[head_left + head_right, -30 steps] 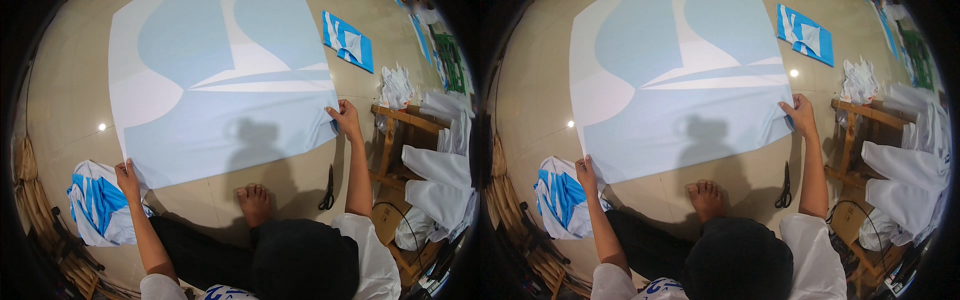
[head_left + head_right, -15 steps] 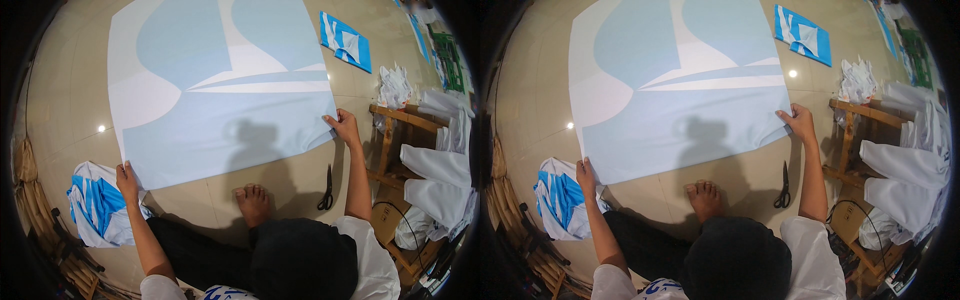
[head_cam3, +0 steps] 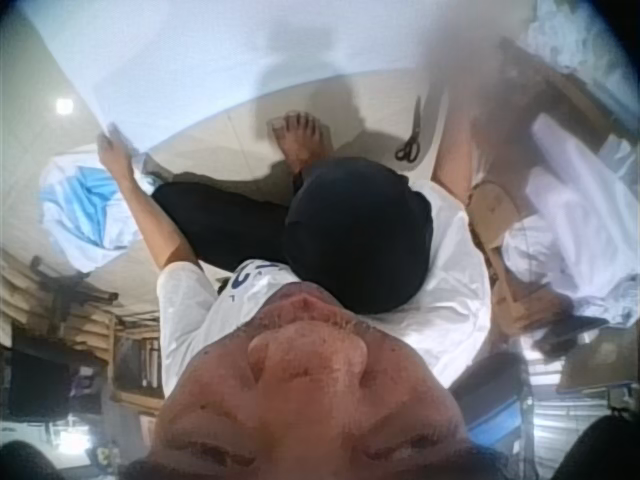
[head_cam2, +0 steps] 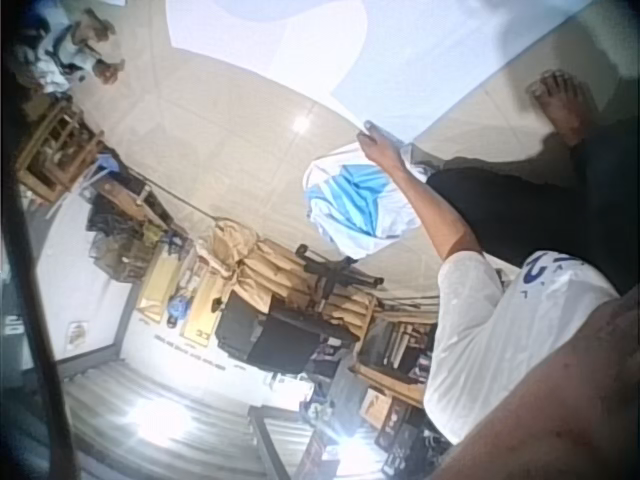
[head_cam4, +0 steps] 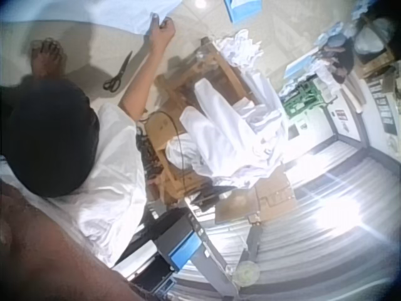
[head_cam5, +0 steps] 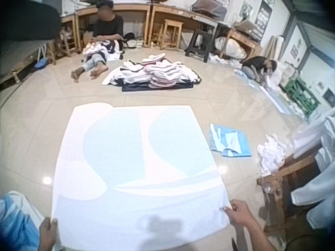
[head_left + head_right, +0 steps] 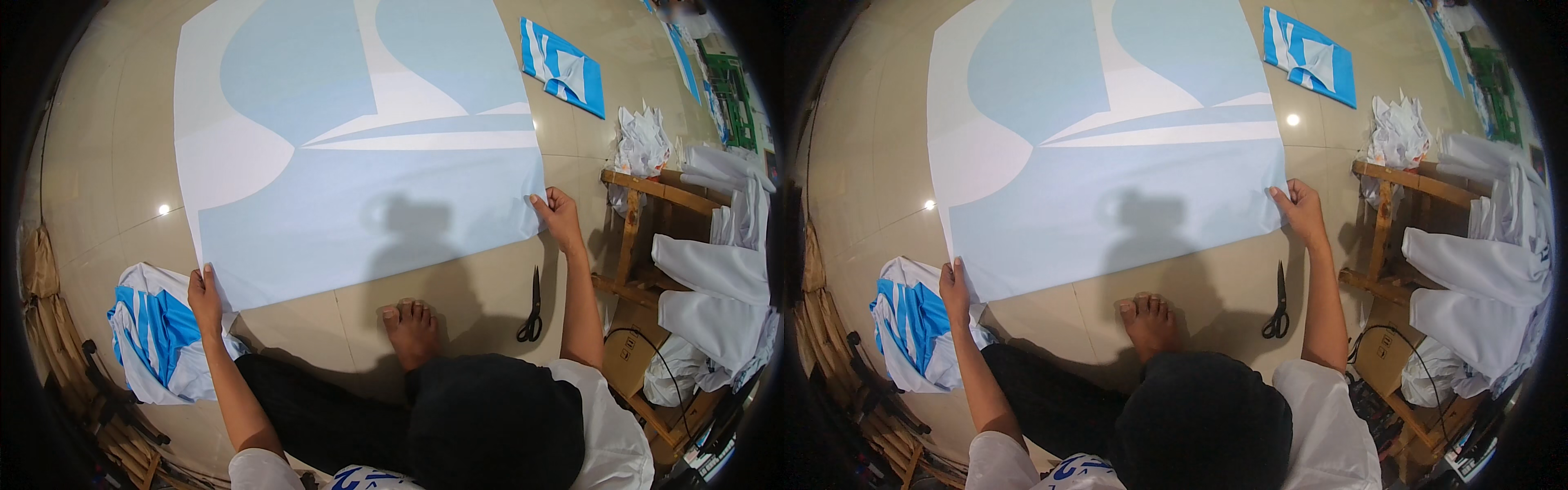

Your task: The person sits on the floor and smooths out a large piece of light blue and white patterned fabric. They use scissors to cut the fabric along the pattern lines, periodically adjusting the material to align the cuts.

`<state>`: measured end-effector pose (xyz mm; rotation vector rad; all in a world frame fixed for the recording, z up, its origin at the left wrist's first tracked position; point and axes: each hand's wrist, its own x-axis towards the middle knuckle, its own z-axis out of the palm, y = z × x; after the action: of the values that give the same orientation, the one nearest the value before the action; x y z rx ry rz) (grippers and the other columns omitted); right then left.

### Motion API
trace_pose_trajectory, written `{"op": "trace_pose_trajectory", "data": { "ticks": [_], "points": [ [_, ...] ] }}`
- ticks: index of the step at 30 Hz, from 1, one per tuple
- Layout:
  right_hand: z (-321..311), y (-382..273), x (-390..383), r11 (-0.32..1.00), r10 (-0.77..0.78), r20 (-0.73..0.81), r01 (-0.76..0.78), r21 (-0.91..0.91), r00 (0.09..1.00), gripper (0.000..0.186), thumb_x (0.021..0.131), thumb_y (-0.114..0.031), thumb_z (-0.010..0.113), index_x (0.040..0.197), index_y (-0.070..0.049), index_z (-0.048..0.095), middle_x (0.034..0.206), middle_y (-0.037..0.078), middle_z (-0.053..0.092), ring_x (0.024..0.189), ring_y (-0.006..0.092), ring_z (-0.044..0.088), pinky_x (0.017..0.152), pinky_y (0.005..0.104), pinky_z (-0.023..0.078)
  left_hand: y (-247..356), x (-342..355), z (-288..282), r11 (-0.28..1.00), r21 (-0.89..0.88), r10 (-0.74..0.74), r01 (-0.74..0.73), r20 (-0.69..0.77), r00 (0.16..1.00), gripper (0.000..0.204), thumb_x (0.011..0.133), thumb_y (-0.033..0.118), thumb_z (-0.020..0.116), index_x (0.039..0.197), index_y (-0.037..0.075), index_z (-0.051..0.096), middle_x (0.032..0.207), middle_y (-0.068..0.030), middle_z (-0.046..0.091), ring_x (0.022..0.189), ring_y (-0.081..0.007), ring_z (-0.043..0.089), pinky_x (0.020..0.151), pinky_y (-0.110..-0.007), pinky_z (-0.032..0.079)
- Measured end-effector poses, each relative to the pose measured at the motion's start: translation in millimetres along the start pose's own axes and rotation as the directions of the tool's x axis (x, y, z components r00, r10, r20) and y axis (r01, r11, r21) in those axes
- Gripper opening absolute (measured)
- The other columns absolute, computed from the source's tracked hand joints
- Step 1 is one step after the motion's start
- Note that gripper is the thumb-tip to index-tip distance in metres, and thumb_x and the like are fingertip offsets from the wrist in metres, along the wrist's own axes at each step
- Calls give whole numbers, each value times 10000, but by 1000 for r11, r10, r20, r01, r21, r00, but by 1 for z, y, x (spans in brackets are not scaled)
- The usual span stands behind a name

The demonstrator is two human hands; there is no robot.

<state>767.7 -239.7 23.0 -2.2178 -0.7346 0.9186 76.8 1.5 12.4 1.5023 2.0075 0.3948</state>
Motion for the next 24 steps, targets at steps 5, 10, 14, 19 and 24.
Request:
{"op": "trace_pose_trajectory", "data": {
  "ticks": [5, 10, 14, 19, 24],
  "points": [
    [2, 5, -5, 999, 1, -145, 7, 53, 989, 295, 1021, -266, 781, 892, -18, 686, 707, -69, 573, 628, 32, 427, 556, 248, 360, -19, 4, -5, 993, 18, 114, -113, -51, 992, 375, 1112, 312, 615, 916, -3, 568, 740, -5, 464, 710, -104, 376, 624, -313, 367],
    [-2, 26, 0, 972, -126, -239, 72, -222, 963, 311, 1037, -280, 750, 899, -14, 668, 675, 10, 603, 609, 84, 483, 567, 292, 420, -18, 4, -4, 998, -9, 56, -56, 3, 998, 335, 1098, 290, 644, 938, 3, 580, 728, -23, 515, 687, -112, 416, 618, -319, 399],
    [13, 15, -11, 882, -253, -280, 102, -460, 926, 278, 1055, -286, 708, 961, -30, 655, 679, 132, 646, 593, 249, 600, 609, 396, 499, -19, 2, -8, 996, 47, 83, -81, -23, 996, 294, 1082, 267, 670, 962, 9, 596, 742, -36, 564, 699, -118, 482, 640, -321, 442],
    [24, 6, -17, 773, -170, -356, -100, -627, 919, 257, 1079, -298, 644, 1104, -43, 640, 867, 186, 734, 815, 380, 721, 757, 506, 544, -22, 6, -12, 995, -15, 96, -97, -28, 995, 201, 1065, 193, 699, 1017, 17, 617, 834, -16, 640, 772, -93, 563, 716, -271, 484],
    [59, -18, 0, 676, -559, -290, 225, -702, 777, 350, 1056, -271, 655, 1282, -5, 625, 1408, 245, 610, 1279, 416, 582, 1105, 559, 406, -8, 38, 2, 974, 4, 225, -227, -169, 960, 264, 1054, 236, 715, 1080, -16, 644, 925, -82, 698, 848, -149, 655, 794, -309, 540]
  ]
}}
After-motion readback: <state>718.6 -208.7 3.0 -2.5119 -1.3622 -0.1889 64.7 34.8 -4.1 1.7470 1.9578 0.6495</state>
